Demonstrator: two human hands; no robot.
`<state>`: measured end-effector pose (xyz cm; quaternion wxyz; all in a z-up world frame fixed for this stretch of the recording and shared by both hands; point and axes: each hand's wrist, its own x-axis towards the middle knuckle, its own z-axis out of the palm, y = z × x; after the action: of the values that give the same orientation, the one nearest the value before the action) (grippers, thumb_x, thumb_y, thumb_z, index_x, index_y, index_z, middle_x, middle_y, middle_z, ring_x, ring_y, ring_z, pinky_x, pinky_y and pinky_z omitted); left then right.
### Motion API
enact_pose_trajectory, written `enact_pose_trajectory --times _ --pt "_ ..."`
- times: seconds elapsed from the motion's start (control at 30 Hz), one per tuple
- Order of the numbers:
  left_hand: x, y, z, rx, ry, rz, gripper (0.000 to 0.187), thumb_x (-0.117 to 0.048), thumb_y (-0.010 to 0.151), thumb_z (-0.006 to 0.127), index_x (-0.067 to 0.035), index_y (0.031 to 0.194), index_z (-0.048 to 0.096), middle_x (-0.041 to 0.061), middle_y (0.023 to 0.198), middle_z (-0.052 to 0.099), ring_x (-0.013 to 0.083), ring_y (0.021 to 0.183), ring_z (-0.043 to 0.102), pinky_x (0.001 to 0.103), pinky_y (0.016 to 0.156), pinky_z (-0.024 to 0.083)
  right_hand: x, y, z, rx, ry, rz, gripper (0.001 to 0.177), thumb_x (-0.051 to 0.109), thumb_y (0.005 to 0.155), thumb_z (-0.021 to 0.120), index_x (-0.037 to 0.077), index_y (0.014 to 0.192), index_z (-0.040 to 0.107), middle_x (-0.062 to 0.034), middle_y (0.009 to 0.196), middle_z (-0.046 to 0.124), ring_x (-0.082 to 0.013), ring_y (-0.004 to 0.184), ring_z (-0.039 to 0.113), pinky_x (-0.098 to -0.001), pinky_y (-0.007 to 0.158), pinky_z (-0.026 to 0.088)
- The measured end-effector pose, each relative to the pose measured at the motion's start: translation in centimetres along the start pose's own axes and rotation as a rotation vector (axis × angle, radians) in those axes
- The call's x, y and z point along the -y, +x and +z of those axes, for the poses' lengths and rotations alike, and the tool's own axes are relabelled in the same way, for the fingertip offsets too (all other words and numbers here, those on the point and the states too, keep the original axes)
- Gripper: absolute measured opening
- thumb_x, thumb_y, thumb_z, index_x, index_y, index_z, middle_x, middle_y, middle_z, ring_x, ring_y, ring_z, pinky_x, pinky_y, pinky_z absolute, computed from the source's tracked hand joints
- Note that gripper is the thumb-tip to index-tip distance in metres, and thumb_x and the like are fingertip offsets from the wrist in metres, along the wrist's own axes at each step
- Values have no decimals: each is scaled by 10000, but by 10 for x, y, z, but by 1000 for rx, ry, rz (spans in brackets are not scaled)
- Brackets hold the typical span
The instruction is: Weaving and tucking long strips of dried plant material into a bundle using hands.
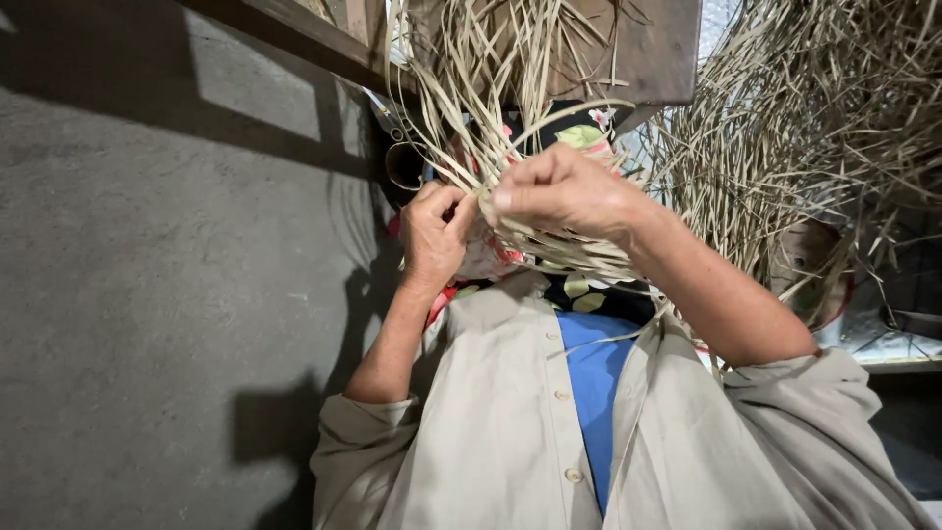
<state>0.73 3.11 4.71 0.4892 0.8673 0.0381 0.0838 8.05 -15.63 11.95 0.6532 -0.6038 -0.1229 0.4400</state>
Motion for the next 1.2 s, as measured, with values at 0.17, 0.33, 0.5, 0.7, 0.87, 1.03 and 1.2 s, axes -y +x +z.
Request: enact_pose_trajectory --times 0.17,0.33,0.5,0.7,0.87,1.03,1.2 --pt "9 0 5 -1 -51 -99 102 -88 783 669 -71 692 625 98 634 542 210 590 584 302 571 470 -22 28 -7 -98 -771 -424 297 5 738 700 53 1028 655 -194 862 586 -396 784 608 -475 686 498" --pt "13 1 6 -4 -7 -48 54 -101 784 682 -84 735 667 116 658 565 257 628 618 322 573 486 -38 56 0 -61 -1057 -465 121 48 774 625 71 892 624 -94 810 535 -299 727 609 -373 631 509" --pt "4 4 4 -12 95 8 56 -95 760 687 -57 726 664 147 652 573 356 647 621 395 560 493 -24 67 -2 22 -992 -461 67 29 757 587 36 821 604 -136 778 551 -376 716 614 -438 626 502" --pt "4 9 -4 116 -67 -10 53 -29 814 622 -26 857 653 162 805 610 370 794 630 409 719 503 -19 64 -5 21 -983 -379 47 121 767 661 81 781 682 -86 728 664 -345 746 662 -425 662 527" --pt "-3 16 -10 64 130 97 168 -47 741 707 -116 873 628 40 808 575 281 837 595 383 769 470 -23 69 -8 -23 -845 -346 149 287 759 693 173 853 713 -32 797 702 -319 830 656 -438 692 526" --pt "3 2 3 2 82 137 63 -35 823 648 -54 785 601 109 772 593 331 797 581 391 742 465 -34 73 -7 -81 -910 -421 122 209 750 664 133 832 711 -81 759 692 -356 762 652 -474 656 525" --pt "18 -4 18 -84 76 122 61 -47 802 681 -95 816 646 65 778 634 267 782 604 343 732 482 -49 59 -11 -92 -930 -532 103 76 763 616 47 839 679 -179 770 671 -422 748 636 -548 646 501"
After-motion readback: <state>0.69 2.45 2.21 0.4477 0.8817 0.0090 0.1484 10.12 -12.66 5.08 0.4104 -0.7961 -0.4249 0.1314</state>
